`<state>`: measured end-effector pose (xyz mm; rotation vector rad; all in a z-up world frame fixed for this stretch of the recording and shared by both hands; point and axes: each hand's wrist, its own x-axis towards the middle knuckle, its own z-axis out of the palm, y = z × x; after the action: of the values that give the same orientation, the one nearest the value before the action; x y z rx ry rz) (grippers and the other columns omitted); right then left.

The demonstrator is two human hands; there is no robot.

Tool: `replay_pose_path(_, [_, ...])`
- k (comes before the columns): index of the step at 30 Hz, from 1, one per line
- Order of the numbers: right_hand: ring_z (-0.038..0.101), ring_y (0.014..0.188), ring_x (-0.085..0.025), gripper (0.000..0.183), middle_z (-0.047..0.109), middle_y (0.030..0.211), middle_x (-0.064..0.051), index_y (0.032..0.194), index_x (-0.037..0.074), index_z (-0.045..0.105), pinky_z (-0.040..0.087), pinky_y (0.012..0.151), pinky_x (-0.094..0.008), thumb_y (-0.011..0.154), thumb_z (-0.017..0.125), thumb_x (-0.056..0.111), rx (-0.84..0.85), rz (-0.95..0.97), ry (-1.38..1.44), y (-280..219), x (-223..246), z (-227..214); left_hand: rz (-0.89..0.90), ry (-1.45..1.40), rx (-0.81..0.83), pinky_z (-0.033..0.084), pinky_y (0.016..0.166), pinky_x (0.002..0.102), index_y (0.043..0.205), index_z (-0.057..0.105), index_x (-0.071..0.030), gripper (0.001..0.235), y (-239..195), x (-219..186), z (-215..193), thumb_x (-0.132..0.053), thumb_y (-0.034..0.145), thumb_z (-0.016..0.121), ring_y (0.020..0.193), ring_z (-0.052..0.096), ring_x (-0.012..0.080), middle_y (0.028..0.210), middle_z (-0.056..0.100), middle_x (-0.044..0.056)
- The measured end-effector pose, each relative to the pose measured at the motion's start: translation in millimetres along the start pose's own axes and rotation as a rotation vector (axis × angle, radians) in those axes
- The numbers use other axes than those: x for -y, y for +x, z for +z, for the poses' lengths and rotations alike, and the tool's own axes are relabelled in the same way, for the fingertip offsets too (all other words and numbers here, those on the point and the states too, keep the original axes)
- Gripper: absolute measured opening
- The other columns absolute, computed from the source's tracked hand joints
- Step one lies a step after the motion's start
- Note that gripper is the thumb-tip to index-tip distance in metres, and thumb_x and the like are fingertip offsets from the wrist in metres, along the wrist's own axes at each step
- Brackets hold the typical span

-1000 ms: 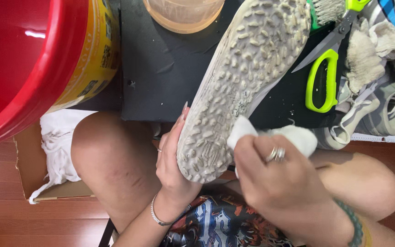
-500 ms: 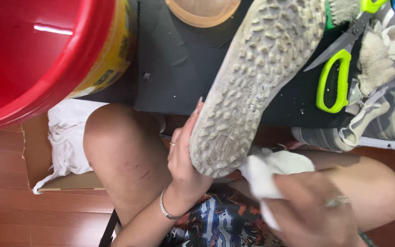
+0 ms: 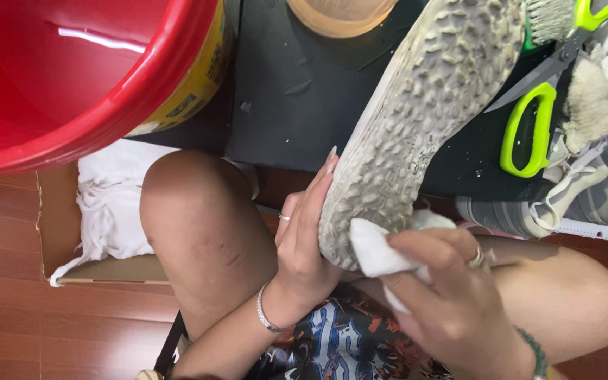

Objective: The person scrubs the sole of a white sneaker with a green brush, wipes it with a cloth, and applies a cleaning solution. They then use a cotton swab to clean the grooves of the sole.

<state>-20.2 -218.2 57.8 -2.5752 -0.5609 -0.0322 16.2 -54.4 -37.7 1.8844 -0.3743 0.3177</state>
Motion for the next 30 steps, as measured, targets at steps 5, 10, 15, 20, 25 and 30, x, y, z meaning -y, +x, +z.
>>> replay_pose_path(5, [0.061,0.102,-0.034,0.039,0.058,0.117,-0.014,0.1,0.004,0.073,0.051,0.083,-0.041,0.061,0.079,0.004,0.099,0.006,0.158,1,-25,-14,-0.006,0.004,0.01,0.053,0.102,0.035,0.142,0.047,0.01,0.067,0,-2,-1,0.001,0.085,0.082,0.127,0.069,0.0331,0.148,0.055,0.029])
replay_pose_path(10, [0.067,0.107,-0.022,0.028,0.059,0.124,-0.01,0.103,0.005,0.064,0.054,0.088,-0.031,0.075,0.069,0.0,0.129,0.248,0.509,-15,-45,-32,0.043,0.006,0.014,0.052,0.099,0.034,0.141,0.047,0.01,0.07,0,0,0,0.0,0.084,0.085,0.119,0.07,0.0298,0.147,0.056,0.03])
replay_pose_path(15, [0.058,0.115,-0.025,0.038,0.054,0.124,-0.018,0.117,-0.01,0.068,0.046,0.097,-0.033,0.081,0.054,-0.011,-0.116,0.7,1.05,-19,-40,-34,0.032,0.023,0.009,0.051,0.102,0.034,0.143,0.046,0.01,0.072,1,1,0,0.003,0.083,0.083,0.126,0.069,0.0318,0.148,0.055,0.03])
replay_pose_path(20, [0.053,0.123,-0.023,0.04,0.049,0.135,-0.018,0.117,-0.004,0.063,0.041,0.107,-0.032,0.077,0.055,-0.005,-0.144,0.6,0.71,3,-13,-33,0.031,-0.002,0.019,0.051,0.1,0.034,0.143,0.046,0.009,0.074,1,3,-2,0.0,0.082,0.086,0.124,0.068,0.0314,0.148,0.055,0.029])
replay_pose_path(25, [0.048,0.121,-0.031,0.026,0.044,0.132,-0.022,0.108,0.009,0.064,0.041,0.104,-0.04,0.082,0.066,0.003,-0.212,0.235,0.153,7,5,-2,0.025,-0.02,0.027,0.052,0.097,0.034,0.143,0.048,0.008,0.072,1,1,-2,0.004,0.079,0.082,0.12,0.071,0.0262,0.149,0.056,0.028])
replay_pose_path(30, [0.047,0.118,-0.033,0.025,0.051,0.129,-0.015,0.101,0.013,0.075,0.039,0.098,-0.044,0.076,0.073,0.006,-0.107,0.036,-0.02,8,4,0,0.067,-0.002,0.029,0.052,0.093,0.032,0.144,0.048,0.008,0.069,1,0,-4,0.005,0.083,0.08,0.128,0.068,0.0321,0.15,0.055,0.027])
